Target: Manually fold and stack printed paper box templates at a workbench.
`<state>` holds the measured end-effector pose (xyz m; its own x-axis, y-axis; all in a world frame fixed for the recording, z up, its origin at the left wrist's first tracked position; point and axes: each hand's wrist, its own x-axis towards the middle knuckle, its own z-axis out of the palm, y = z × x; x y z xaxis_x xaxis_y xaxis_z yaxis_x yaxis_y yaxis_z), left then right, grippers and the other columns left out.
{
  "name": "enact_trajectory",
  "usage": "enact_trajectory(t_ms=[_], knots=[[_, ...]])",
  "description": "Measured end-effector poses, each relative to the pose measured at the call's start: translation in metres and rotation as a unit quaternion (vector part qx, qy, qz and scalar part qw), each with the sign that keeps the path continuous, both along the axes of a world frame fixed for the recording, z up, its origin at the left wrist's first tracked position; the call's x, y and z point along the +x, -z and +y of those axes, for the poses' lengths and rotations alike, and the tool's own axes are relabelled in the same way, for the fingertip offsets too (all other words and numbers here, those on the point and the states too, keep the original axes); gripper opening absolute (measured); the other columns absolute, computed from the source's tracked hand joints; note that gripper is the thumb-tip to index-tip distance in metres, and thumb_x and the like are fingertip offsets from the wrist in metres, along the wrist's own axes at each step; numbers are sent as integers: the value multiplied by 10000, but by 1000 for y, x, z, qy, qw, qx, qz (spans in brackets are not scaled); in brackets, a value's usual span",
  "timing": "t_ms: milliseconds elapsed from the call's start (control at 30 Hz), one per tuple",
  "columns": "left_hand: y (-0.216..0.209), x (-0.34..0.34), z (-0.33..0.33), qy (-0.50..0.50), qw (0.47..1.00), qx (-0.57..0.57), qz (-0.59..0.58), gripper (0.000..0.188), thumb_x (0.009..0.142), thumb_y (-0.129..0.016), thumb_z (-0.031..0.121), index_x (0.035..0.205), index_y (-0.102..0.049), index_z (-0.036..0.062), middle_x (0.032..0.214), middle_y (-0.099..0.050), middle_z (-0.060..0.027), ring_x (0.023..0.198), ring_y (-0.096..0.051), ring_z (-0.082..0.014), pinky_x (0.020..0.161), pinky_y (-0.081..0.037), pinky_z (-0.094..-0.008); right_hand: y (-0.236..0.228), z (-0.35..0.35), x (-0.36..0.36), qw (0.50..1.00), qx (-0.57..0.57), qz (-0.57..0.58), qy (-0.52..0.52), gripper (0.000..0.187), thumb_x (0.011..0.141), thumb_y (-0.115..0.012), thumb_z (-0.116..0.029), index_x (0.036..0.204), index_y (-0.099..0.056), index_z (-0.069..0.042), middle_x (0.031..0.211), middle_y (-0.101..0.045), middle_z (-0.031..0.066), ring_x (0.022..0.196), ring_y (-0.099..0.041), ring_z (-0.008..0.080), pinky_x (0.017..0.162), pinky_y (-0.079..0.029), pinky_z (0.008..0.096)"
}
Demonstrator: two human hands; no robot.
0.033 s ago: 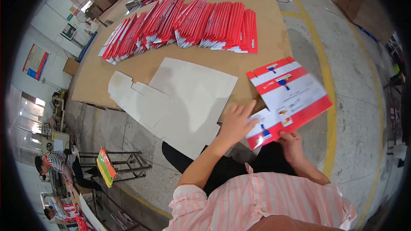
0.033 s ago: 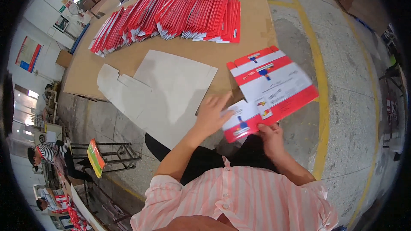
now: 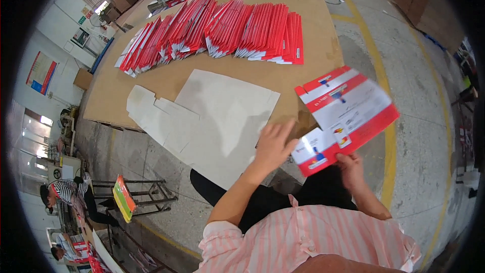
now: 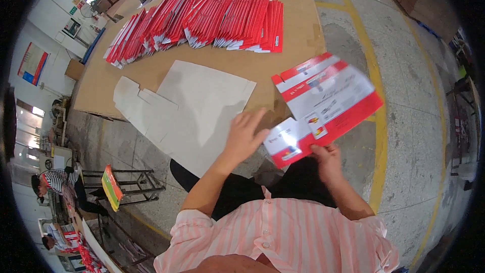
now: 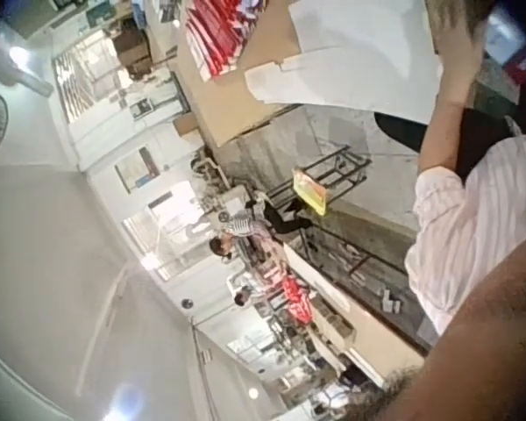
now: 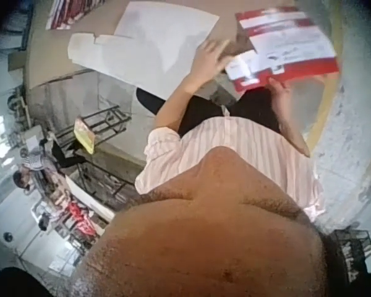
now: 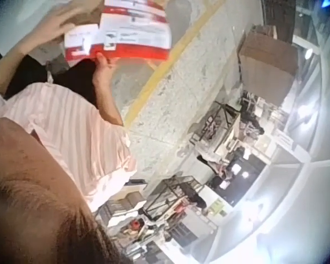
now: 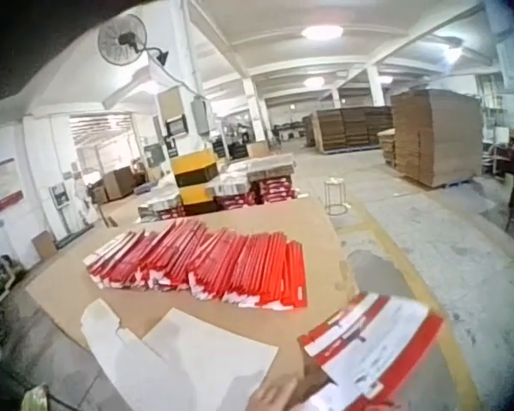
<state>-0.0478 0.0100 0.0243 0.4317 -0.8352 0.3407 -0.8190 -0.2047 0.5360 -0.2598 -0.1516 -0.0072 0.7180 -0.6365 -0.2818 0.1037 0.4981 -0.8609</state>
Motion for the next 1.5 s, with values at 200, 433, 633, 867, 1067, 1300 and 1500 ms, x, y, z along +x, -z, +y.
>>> enact_trajectory(t_ms=[200, 433, 633, 867, 1067, 1300, 1500], knots=[[31, 60, 77, -169, 983, 61, -40, 473, 843, -622, 239, 1265, -535, 44, 1238, -538, -182, 1157, -470, -370, 978, -358, -486, -52, -184, -20, 921, -309, 207, -116, 381, 777, -595, 6, 1157, -618, -18, 882, -657, 19, 805, -607, 110, 695, -476, 246], [52, 48, 97, -233, 957, 115, -132, 466, 839, -614, 224, 1279, -549, 86, 1339, -456, -205, 1219, -418, -387, 1009, -333, -500, -29, -317, 120, 880, -376, 284, -60, 467, 765, -604, -13, 1223, -635, -101, 843, -675, 72, 683, -614, 125, 631, -508, 283], [55, 44, 92, -245, 952, 133, -124, 461, 850, -601, 231, 1292, -558, 107, 1367, -444, -189, 1247, -405, -381, 1023, -321, -500, 25, -288, 326, 755, -537, 365, 93, 311, 786, -576, -119, 1067, -707, -130, 1018, -673, 217, 962, -656, 370, 843, -523, 452], [39, 29, 119, -218, 965, 135, -49, 602, 824, -658, 335, 1365, -487, 133, 1417, -396, -187, 1296, -348, -411, 1057, -276, -525, 48, -272, 381, 850, -465, 236, -71, 365, 895, -550, -316, 1078, -663, -21, 956, -674, 232, 952, -657, 345, 823, -515, 452], [23, -11, 158, -210, 934, 283, -52, 908, 714, -758, 360, 1469, -301, 145, 1477, -292, -203, 1325, -272, -495, 1070, -261, -574, 64, -246, 257, 889, -436, 98, -99, 322, 915, -564, -151, 1198, -592, -1, 726, -591, 18, 555, -517, 77, 467, -400, 248], [-21, 2, 186, -169, 950, 262, -30, 108, 789, -560, 118, 833, -548, 20, 827, -591, -158, 826, -601, -341, 729, -498, -450, -1, -39, 154, 900, -383, 8, -210, 247, 927, -598, -165, 1141, -629, -46, 857, -582, 6, 739, -540, 91, 594, -428, 247], [-107, -20, 128, -90, 958, 95, -254, 202, 720, -593, 99, 910, -561, 38, 951, -598, -108, 834, -608, -299, 717, -491, -394, -58, 57, 95, 631, -754, -175, -45, 316, 780, -675, -56, 1096, -652, -52, 1036, -589, 132, 953, -548, 294, 811, -454, 409]])
